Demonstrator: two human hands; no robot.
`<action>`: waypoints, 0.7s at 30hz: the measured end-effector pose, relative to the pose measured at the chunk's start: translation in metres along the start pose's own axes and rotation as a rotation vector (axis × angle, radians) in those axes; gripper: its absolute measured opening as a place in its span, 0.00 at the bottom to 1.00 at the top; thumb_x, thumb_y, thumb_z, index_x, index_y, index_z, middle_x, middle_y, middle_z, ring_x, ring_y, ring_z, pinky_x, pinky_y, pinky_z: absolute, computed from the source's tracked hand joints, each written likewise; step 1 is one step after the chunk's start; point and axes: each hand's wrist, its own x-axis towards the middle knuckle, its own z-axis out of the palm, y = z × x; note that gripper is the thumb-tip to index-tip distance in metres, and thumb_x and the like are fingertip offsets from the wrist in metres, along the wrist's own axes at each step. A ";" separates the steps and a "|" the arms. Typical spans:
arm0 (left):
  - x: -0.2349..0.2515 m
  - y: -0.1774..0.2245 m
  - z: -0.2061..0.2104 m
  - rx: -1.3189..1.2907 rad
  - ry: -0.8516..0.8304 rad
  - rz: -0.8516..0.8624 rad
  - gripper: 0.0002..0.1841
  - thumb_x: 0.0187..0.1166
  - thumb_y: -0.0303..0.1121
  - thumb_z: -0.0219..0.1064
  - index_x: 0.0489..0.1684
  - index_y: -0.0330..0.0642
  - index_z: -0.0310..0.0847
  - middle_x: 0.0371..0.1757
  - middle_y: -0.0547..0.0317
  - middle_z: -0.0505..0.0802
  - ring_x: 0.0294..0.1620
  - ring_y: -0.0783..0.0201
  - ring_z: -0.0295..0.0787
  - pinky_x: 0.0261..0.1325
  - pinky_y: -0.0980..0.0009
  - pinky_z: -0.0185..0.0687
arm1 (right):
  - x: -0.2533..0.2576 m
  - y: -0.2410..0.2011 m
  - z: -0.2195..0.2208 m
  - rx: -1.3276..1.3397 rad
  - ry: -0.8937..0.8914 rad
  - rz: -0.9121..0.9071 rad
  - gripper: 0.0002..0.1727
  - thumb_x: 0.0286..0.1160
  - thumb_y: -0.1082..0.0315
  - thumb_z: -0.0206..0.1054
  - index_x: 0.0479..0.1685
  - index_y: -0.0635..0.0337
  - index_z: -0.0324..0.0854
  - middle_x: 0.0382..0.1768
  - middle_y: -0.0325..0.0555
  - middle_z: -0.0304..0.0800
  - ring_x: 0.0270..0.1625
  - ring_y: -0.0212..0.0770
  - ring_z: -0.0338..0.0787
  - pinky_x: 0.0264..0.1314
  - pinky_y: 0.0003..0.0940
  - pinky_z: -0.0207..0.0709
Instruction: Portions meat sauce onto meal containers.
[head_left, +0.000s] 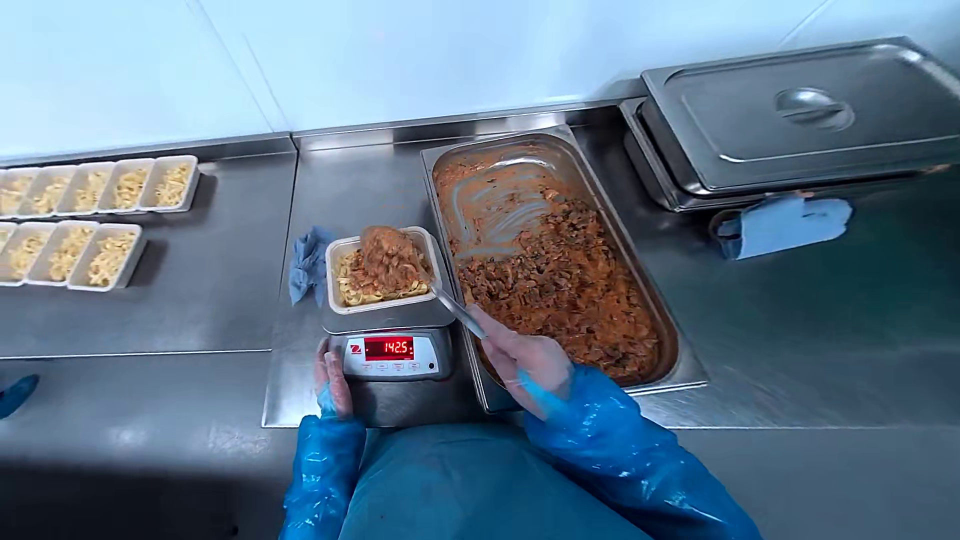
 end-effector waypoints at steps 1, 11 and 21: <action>0.000 0.000 -0.001 0.000 -0.003 -0.001 0.35 0.89 0.55 0.40 0.91 0.45 0.58 0.88 0.48 0.71 0.87 0.56 0.65 0.87 0.54 0.61 | 0.001 0.002 0.005 -0.018 0.013 -0.019 0.27 0.85 0.61 0.56 0.83 0.45 0.76 0.25 0.49 0.92 0.23 0.51 0.90 0.26 0.57 0.83; 0.004 -0.008 -0.001 0.048 0.018 -0.005 0.35 0.88 0.57 0.41 0.89 0.48 0.62 0.85 0.47 0.75 0.85 0.53 0.69 0.85 0.50 0.63 | 0.011 -0.001 -0.023 1.294 -0.212 0.400 0.27 0.82 0.68 0.51 0.81 0.56 0.73 0.11 0.30 0.67 0.09 0.22 0.65 0.09 0.15 0.61; 0.008 -0.012 -0.004 0.066 -0.004 0.005 0.36 0.88 0.61 0.39 0.90 0.51 0.60 0.85 0.52 0.75 0.85 0.58 0.70 0.85 0.53 0.64 | 0.004 -0.021 -0.041 1.065 -0.084 0.380 0.28 0.82 0.72 0.55 0.83 0.54 0.74 0.13 0.33 0.69 0.09 0.23 0.64 0.10 0.16 0.59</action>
